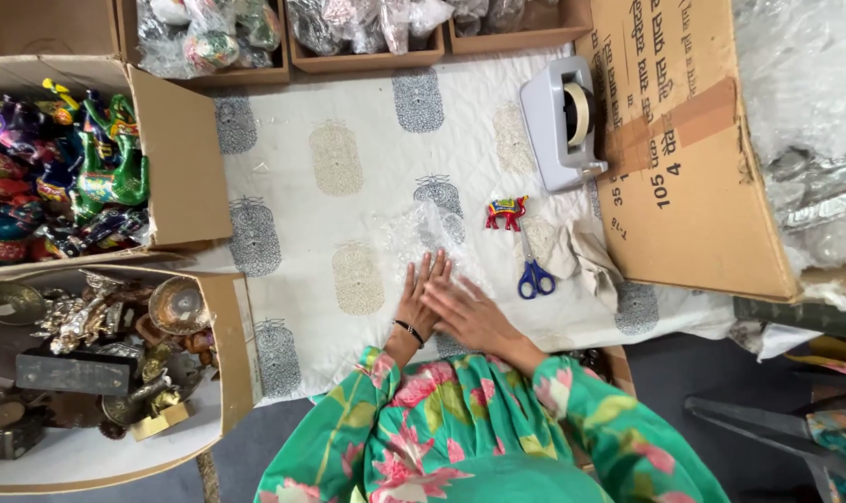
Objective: The recorder is packaging small decorative items into plastic bags and using a tape dispenser and scissors.
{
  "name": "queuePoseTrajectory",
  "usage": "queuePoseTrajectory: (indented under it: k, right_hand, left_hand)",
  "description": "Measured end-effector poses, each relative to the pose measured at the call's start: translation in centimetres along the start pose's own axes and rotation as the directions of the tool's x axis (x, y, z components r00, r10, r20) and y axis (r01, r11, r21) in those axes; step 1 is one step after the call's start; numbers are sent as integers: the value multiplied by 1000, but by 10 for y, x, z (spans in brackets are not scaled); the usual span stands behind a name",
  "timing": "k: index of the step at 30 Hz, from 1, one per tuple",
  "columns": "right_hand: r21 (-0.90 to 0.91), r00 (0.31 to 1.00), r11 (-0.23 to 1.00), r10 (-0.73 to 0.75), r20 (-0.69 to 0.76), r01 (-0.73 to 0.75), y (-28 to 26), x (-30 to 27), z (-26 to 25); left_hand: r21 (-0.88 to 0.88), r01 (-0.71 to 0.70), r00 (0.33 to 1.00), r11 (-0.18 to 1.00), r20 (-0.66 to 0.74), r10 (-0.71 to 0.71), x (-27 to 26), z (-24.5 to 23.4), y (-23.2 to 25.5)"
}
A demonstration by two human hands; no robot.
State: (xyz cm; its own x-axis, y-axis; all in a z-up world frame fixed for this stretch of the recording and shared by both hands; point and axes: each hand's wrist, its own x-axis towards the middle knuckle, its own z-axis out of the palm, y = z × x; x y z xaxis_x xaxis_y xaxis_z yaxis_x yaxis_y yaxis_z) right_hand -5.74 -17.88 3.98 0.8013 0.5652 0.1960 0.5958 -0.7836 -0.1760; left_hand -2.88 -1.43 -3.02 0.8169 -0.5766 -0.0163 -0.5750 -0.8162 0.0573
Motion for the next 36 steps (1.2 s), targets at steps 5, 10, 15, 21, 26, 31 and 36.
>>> queuePoseTrajectory:
  k: [5,10,15,21,26,31,36]
  right_hand:
    - [232,952,972,-43,303,-30,41,58,20]
    - [43,977,993,96,188,-106,82,65,30]
    - [85,961,977,172,218,-194,76,68,26]
    - [313,752,704,482,450,-638,94,58,22]
    - [49,912,912,409,-18,-408,122,62,-38]
    - [125,928,920,368,53,-371,144,34,-33]
    - [170,861,847,478,174,-504,127,34,-61]
  left_hand:
    - [64,-48,997,997,-57,52,0,-3,-7]
    - [-51,-90,992,995,83,94,3,-15,-9]
    - [-25,-113,990,993,79,114,0,-20,-11]
    - [-99,-132,988,986,71,140,-1,-18,-12]
    - [4,-272,955,962,121,270,17,-5,-38]
    - [135,-403,910,905,168,380,34,-44,-70]
    - [-1,-14,1000,1000,-4,14,25,-55,-62]
